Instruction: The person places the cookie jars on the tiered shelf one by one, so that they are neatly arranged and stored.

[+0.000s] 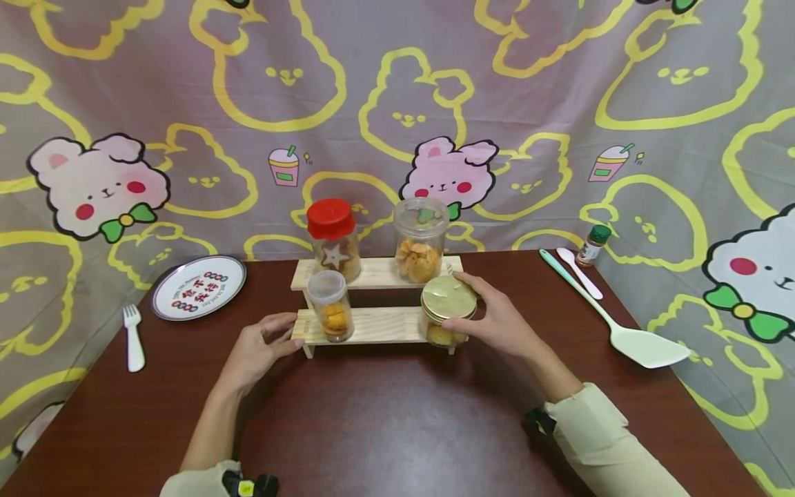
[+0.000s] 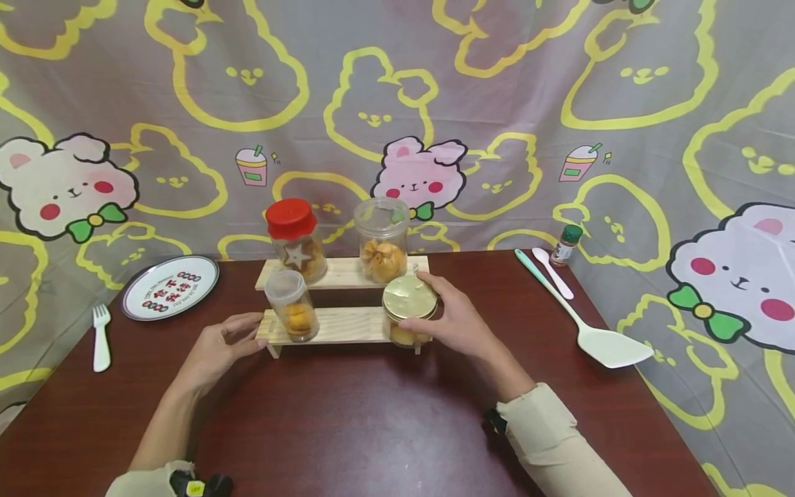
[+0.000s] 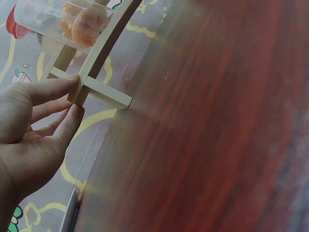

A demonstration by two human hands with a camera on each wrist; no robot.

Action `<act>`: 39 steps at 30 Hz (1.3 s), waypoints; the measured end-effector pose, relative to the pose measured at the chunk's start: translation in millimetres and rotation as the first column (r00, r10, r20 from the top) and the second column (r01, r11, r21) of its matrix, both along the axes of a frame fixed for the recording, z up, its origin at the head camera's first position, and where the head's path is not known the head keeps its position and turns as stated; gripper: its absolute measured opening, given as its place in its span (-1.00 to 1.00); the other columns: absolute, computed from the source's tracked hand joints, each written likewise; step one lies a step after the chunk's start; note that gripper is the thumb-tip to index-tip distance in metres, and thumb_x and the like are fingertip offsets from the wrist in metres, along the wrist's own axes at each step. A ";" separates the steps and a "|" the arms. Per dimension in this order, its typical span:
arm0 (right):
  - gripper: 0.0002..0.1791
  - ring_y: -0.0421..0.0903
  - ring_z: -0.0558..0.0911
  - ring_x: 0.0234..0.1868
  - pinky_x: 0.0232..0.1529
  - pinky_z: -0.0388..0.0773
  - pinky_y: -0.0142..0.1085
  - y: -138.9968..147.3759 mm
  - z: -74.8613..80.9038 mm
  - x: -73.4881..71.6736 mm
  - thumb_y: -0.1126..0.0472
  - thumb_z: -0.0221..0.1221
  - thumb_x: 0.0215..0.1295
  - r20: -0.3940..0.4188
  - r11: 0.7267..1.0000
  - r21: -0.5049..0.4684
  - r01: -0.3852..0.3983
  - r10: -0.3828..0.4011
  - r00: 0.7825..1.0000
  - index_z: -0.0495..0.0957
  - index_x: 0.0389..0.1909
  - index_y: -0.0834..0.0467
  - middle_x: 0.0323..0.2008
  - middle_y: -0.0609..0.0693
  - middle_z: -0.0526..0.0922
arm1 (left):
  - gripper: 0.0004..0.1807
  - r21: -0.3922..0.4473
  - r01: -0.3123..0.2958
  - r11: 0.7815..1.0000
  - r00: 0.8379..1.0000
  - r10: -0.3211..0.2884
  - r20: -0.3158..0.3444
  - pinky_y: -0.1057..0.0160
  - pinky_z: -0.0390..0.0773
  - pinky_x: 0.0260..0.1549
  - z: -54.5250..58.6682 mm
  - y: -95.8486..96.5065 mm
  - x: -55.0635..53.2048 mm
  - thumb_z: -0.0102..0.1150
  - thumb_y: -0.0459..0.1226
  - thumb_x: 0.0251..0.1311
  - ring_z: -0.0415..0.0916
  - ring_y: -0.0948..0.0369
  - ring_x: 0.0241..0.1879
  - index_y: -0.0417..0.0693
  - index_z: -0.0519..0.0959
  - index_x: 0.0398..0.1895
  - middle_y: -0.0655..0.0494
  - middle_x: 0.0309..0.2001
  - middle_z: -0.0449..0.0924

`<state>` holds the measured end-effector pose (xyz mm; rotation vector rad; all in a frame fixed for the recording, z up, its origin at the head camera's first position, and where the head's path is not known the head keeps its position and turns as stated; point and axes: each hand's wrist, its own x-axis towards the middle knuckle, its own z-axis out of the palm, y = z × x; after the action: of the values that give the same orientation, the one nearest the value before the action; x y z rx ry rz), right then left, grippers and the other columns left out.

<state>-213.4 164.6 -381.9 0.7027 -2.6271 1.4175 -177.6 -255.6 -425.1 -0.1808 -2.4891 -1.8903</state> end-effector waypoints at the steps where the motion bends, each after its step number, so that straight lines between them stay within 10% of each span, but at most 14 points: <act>1: -0.02 0.04 0.49 0.19 0.22 0.44 -0.01 -1.1 -0.3 0.3 0.07 0.54 0.08 0.002 1.000 0.000 0.004 -0.004 1.000 0.29 0.48 0.22 0.29 0.14 0.48 | -0.43 -0.001 -0.001 1.000 1.000 0.001 0.001 0.49 0.53 0.07 0.0 0.0 0.0 0.33 -0.52 0.20 0.36 -0.17 0.31 -0.51 0.43 0.29 -0.34 0.33 0.36; 39: -0.02 0.05 0.48 0.27 0.28 0.46 0.01 -28.7 2.8 -0.2 0.08 0.53 0.09 -0.024 0.998 -0.030 -0.053 0.053 0.998 0.27 0.48 0.22 0.32 0.15 0.47 | -0.41 -0.073 -0.025 0.997 0.999 0.022 -0.036 0.42 0.53 0.12 5.9 2.1 0.8 0.37 -0.43 0.22 0.42 -0.13 0.28 -0.46 0.45 0.31 -0.31 0.32 0.40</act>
<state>-213.6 135.9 -379.0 0.7860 -2.5825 1.4508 -176.8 -253.5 -419.2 -0.1829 -2.5277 -1.7733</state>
